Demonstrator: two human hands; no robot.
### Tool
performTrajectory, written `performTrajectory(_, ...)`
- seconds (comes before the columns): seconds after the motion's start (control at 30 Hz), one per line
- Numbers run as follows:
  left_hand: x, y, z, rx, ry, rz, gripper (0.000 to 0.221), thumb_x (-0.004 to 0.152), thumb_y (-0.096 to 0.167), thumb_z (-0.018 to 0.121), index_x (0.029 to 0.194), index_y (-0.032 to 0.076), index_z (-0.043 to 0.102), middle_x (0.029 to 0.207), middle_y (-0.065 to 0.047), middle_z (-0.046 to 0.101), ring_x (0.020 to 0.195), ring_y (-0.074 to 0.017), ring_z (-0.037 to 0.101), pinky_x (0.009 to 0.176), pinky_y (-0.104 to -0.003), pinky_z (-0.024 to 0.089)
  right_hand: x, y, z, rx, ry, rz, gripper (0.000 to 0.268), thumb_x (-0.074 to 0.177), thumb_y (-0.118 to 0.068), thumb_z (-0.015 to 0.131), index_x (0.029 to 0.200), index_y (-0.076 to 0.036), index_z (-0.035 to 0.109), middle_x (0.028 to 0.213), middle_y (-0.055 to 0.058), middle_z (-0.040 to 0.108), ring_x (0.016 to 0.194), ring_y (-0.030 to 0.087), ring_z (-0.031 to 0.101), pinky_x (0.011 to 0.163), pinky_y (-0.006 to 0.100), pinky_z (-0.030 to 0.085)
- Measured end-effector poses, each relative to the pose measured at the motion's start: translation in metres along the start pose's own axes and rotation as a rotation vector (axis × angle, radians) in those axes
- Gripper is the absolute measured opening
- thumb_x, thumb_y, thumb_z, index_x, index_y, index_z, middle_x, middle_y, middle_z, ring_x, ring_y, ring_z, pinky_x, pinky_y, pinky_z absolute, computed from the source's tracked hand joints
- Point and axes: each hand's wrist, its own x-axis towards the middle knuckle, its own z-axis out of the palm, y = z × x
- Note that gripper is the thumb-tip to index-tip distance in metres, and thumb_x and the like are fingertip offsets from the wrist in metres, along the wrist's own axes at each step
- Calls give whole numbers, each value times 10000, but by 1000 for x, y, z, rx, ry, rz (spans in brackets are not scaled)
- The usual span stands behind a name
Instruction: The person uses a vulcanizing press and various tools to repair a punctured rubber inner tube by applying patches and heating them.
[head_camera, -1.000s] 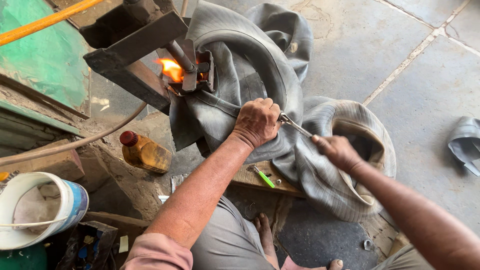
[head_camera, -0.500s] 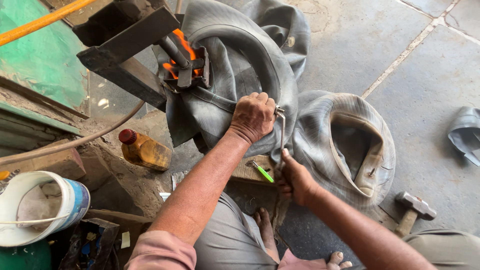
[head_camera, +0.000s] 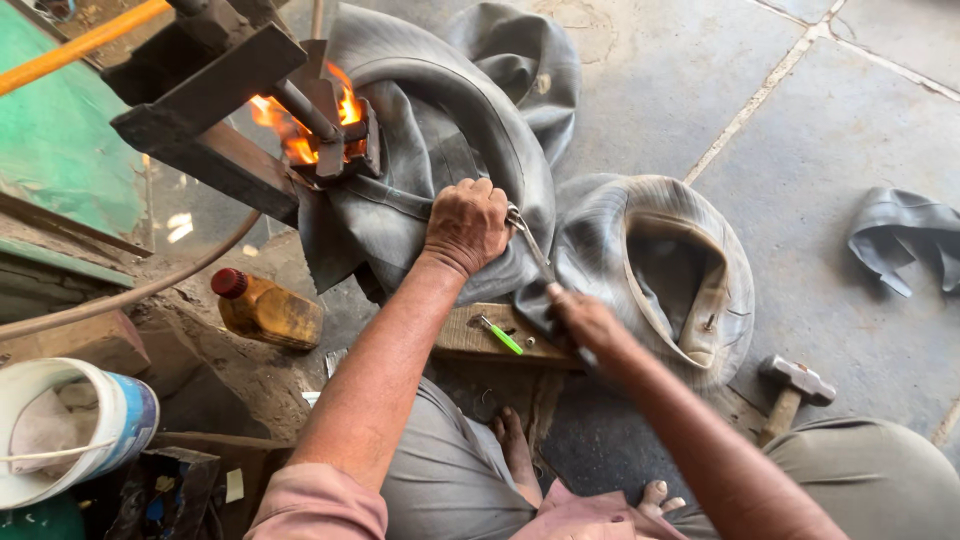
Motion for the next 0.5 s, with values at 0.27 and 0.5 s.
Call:
performTrajectory(0.27,4,4,-5,-11,-97,-29,314,727,355,850,727,114,648,746,-57,631,721,-212,665,627,-386,548,6,-40,-51,-818,287,-297,520,978,-544,571,907,-49,711,686,176,678,667,340,677,657,484,523)
performTrajectory(0.5,6,1,0,22,-137,-28,289,765,338,842,710,125,654,744,-53,647,714,-204,667,625,-374,554,38,-40,-61,-942,249,-478,544,1025,-565,500,825,-82,651,658,89,600,580,251,585,575,424,503)
